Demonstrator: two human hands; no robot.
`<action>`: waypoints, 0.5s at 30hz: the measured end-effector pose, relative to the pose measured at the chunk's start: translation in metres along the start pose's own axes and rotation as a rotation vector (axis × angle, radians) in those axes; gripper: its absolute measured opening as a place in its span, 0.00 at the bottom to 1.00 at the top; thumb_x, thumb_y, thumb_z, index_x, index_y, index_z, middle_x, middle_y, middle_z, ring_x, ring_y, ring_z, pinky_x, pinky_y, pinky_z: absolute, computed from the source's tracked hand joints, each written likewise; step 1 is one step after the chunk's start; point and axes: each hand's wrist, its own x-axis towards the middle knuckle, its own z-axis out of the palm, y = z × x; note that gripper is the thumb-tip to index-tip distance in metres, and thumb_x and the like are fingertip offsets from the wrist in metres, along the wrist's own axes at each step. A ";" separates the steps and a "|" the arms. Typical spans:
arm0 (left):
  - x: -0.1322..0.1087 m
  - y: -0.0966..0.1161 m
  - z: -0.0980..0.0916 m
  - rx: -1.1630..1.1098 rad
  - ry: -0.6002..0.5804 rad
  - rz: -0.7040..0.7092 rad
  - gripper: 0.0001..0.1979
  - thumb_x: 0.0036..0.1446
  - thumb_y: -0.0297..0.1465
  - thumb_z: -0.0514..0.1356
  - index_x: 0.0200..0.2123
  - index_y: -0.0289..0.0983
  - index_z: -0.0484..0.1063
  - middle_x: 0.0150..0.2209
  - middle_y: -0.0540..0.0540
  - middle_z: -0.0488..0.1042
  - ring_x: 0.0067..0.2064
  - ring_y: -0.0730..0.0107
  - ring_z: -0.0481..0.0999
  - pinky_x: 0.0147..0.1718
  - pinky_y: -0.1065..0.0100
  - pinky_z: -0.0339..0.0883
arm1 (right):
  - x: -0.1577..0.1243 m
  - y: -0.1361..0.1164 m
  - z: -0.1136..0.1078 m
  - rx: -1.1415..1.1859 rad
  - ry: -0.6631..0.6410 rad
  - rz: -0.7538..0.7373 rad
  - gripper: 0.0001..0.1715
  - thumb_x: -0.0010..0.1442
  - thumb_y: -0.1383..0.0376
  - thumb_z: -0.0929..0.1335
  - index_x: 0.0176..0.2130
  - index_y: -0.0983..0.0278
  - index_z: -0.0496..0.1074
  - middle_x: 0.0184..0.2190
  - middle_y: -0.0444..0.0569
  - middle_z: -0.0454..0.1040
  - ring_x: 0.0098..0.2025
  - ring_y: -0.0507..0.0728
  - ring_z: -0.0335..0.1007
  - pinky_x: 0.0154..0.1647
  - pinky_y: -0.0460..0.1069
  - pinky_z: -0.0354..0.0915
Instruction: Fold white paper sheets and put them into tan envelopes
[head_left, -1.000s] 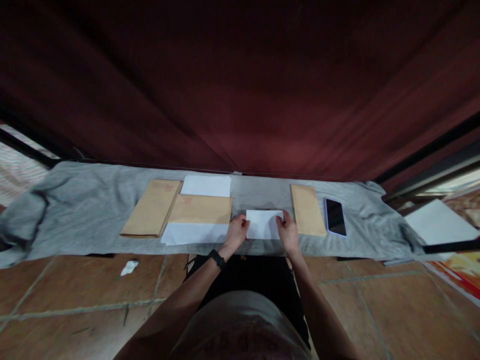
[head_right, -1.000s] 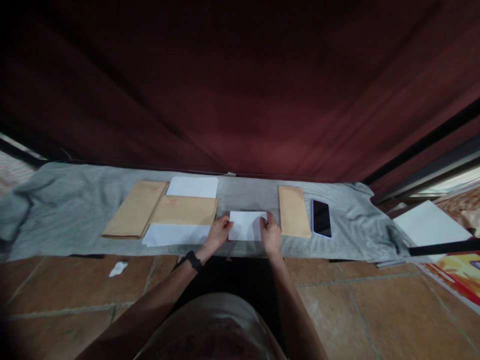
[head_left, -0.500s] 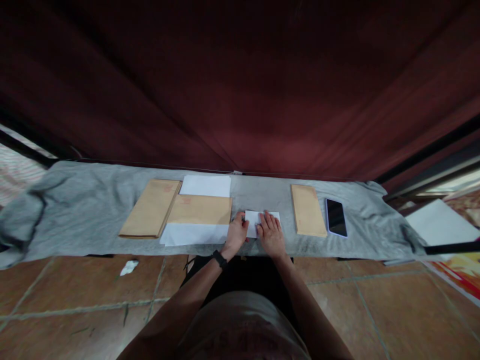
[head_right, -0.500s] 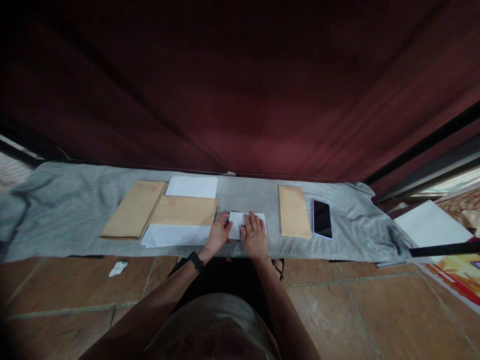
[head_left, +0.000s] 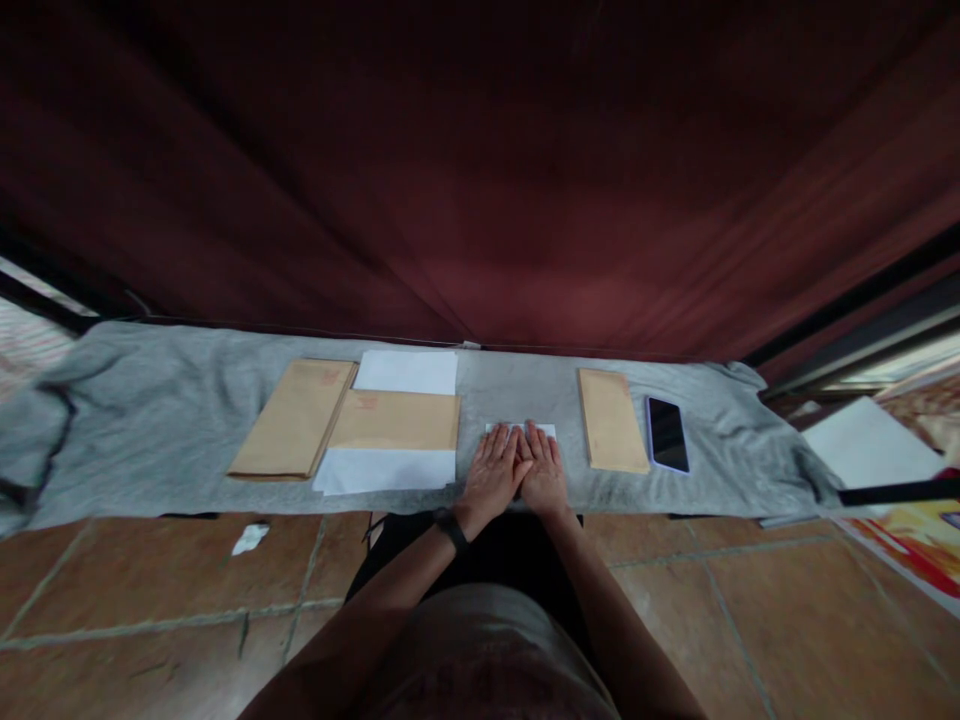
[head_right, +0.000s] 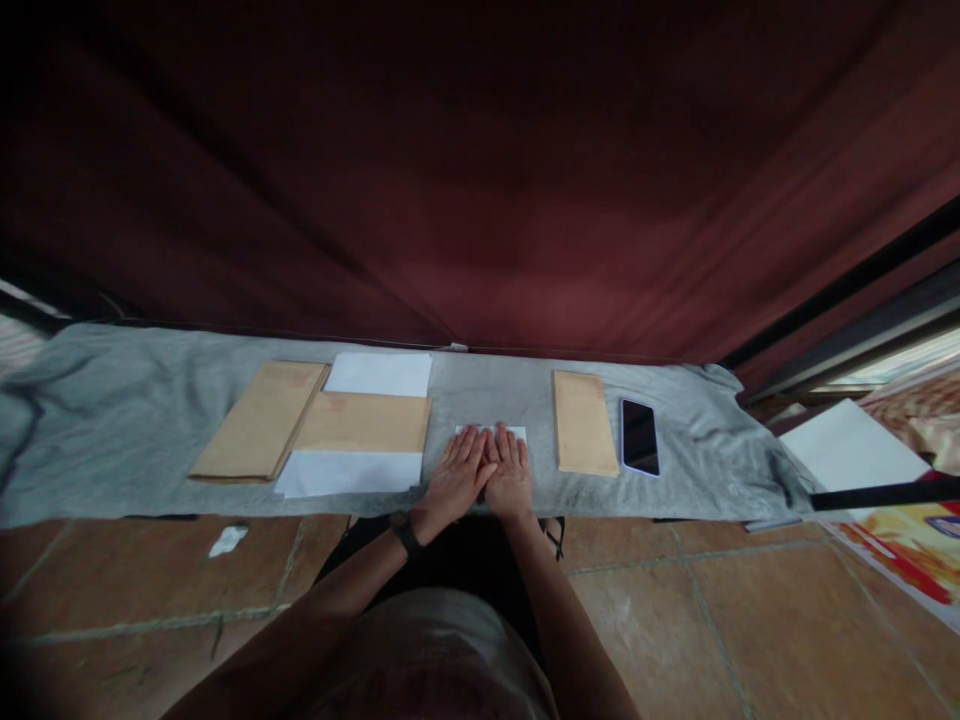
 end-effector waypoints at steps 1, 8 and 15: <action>0.000 -0.001 0.004 0.020 -0.013 0.000 0.31 0.70 0.43 0.48 0.67 0.29 0.56 0.69 0.31 0.59 0.71 0.53 0.56 0.68 0.51 0.51 | 0.000 0.000 0.000 0.000 -0.001 -0.007 0.37 0.67 0.67 0.59 0.72 0.61 0.50 0.72 0.56 0.52 0.73 0.66 0.45 0.71 0.65 0.45; -0.006 -0.011 0.013 0.085 -0.007 -0.011 0.34 0.69 0.44 0.47 0.69 0.27 0.52 0.71 0.31 0.54 0.72 0.55 0.51 0.69 0.50 0.48 | 0.000 -0.003 0.003 0.019 0.013 0.067 0.35 0.69 0.64 0.58 0.72 0.62 0.50 0.72 0.57 0.52 0.73 0.66 0.46 0.70 0.66 0.47; -0.010 -0.010 0.012 0.119 -0.010 -0.058 0.33 0.69 0.41 0.49 0.68 0.23 0.54 0.70 0.28 0.54 0.72 0.52 0.51 0.69 0.50 0.50 | -0.006 0.006 0.008 0.028 0.109 0.153 0.33 0.72 0.59 0.56 0.71 0.67 0.52 0.70 0.63 0.55 0.72 0.66 0.50 0.69 0.65 0.50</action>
